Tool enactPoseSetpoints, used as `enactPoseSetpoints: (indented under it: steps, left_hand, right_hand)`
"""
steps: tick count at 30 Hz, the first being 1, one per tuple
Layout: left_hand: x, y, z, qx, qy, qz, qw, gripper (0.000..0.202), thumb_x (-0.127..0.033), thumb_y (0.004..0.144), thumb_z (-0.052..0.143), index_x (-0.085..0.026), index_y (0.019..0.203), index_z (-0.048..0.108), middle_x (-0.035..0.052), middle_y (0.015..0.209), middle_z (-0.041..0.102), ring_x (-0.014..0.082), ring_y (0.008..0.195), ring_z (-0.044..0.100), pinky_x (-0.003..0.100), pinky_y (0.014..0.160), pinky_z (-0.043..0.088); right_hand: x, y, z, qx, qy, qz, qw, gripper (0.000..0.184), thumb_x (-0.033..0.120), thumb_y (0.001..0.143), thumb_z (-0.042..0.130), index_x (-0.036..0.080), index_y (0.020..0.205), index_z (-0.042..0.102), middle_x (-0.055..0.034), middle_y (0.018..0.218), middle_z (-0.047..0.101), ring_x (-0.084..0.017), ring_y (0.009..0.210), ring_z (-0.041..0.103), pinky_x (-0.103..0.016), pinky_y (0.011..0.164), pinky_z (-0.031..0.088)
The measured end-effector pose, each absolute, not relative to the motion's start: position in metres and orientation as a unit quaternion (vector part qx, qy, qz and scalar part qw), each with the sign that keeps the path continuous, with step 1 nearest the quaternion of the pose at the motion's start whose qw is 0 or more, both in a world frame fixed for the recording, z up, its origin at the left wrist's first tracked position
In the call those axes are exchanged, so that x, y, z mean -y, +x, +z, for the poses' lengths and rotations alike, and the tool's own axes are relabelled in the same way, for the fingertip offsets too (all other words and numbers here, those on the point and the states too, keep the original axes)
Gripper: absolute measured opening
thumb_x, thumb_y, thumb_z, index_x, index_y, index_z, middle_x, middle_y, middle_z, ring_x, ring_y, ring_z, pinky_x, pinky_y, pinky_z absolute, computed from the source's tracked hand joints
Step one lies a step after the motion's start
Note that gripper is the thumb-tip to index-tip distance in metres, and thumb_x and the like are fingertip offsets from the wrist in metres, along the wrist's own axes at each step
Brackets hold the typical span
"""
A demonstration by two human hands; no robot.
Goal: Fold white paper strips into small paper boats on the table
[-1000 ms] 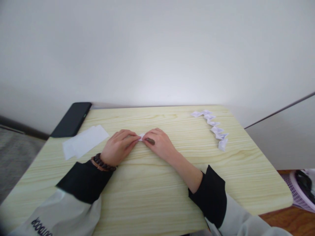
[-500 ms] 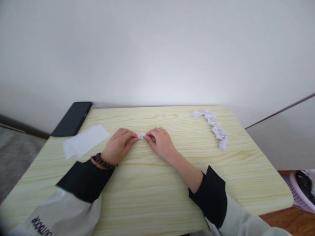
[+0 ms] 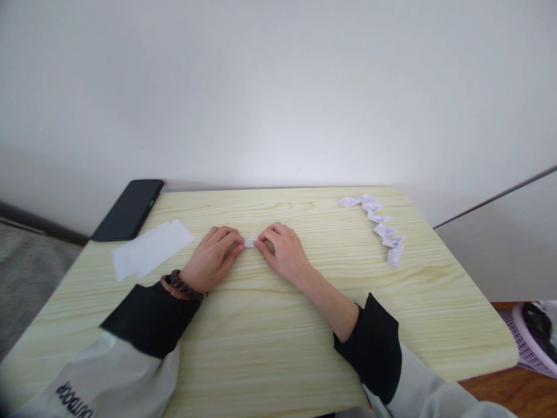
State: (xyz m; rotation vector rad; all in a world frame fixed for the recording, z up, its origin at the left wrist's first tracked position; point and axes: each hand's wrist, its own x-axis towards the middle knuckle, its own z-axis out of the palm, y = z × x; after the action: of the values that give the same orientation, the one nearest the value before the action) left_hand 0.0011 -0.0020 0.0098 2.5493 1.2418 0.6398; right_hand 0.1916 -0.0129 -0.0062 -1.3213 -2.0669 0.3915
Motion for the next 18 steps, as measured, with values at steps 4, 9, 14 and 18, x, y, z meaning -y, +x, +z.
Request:
enactPoseSetpoints:
  steps: [4,9,14,18]
  left_hand:
    - [0.0011,0.0007,0.0087,-0.405,0.874,0.231,0.135,0.017,-0.026,0.091,0.044,-0.018,0.089,0.059,0.0065,0.090,0.064,0.0214,0.087,0.053,0.037,0.080,0.044]
    - [-0.0012,-0.0012,0.0038,-0.427,0.847,0.267,0.169,0.017,-0.029,0.087,0.051,-0.018,0.095,0.061,0.0045,0.083,0.066,0.0202,0.082,0.057,0.035,0.077,0.046]
    - [-0.0019,-0.0014,0.0050,-0.422,0.847,0.268,0.181,0.019,-0.028,0.087,0.050,-0.019,0.090,0.066,0.0047,0.085,0.069,0.0197,0.081,0.058,0.034,0.076,0.046]
    - [-0.0016,-0.0006,0.0057,-0.428,0.843,0.267,0.189,0.019,-0.028,0.086,0.050,-0.019,0.089,0.067,0.0048,0.083,0.069,0.0204,0.081,0.058,0.035,0.077,0.045]
  right_hand:
    - [0.0133,0.1926,-0.0060,0.787,-0.499,0.161,0.326,0.019,0.033,0.089,0.052,0.019,0.081,0.063,-0.0044,0.085,0.060,-0.017,0.082,0.055,-0.030,0.074,0.043]
    - [0.0138,0.1922,-0.0053,0.789,-0.509,0.153,0.309,0.021,0.033,0.088,0.053,0.018,0.077,0.062,-0.0054,0.089,0.059,-0.017,0.084,0.055,-0.030,0.075,0.043]
    - [0.0138,0.1914,-0.0081,0.770,-0.525,0.153,0.329,0.021,0.037,0.086,0.056,0.018,0.077,0.061,-0.0057,0.092,0.057,-0.018,0.087,0.056,-0.032,0.080,0.044]
    - [0.0132,0.1909,-0.0091,0.765,-0.532,0.157,0.327,0.022,0.038,0.084,0.057,0.018,0.075,0.061,-0.0058,0.091,0.057,-0.018,0.086,0.056,-0.032,0.080,0.044]
